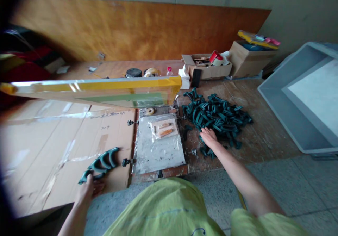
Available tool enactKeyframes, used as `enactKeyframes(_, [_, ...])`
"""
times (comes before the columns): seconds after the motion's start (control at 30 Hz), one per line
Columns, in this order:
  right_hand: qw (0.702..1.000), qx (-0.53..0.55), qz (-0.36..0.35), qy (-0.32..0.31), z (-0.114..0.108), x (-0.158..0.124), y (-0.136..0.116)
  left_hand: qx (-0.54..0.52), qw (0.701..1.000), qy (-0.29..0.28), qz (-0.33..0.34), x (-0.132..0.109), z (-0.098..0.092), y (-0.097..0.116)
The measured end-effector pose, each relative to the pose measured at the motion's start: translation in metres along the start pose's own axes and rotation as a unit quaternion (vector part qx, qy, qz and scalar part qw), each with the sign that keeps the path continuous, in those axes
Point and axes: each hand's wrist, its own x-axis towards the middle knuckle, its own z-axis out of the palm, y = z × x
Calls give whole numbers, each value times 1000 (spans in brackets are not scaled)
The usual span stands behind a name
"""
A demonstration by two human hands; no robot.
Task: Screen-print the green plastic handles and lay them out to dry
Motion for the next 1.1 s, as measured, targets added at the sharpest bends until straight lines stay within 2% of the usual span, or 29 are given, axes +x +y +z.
enactKeyframes(0.07, [999,3,-6,52,-3,4,-2,13,998,-5,-60,0,-5,4])
enactKeyframes(0.1, [996,15,-3,87,-6,7,-5,17,998,0,-61,-2,-7,6])
enactKeyframes(0.2, [978,102,20,182,-20,25,-29,-14,998,44,39,-15,-4,29])
enactKeyframes(0.27, [958,169,3,231,-33,42,-60,-75,990,50,111,-29,7,61])
enactKeyframes(0.37, [933,197,-103,283,-53,67,-115,-134,971,4,198,-52,30,127])
enactKeyframes(0.43, [928,175,-169,281,-62,77,-145,-171,952,-36,250,-69,41,170])
enactKeyframes(0.5, [931,145,-218,256,-66,80,-163,-206,931,-73,293,-85,47,205])
enactKeyframes(0.6, [930,120,-270,219,-63,78,-168,-254,902,-91,336,-105,46,241])
enactKeyframes(0.67, [932,124,-268,212,-59,76,-166,-290,883,-85,359,-116,42,260])
enactKeyframes(0.8, [930,138,-256,226,-54,77,-167,-354,842,-75,401,-128,40,291])
enactKeyframes(0.93, [926,133,-269,229,-51,79,-171,-344,839,-104,409,-130,46,309])
enactKeyframes(1.03, [930,125,-264,224,-52,81,-159,-324,848,-114,403,-131,46,304])
enactKeyframes(1.1, [943,111,-214,228,-60,83,-137,-310,857,-120,394,-131,41,288])
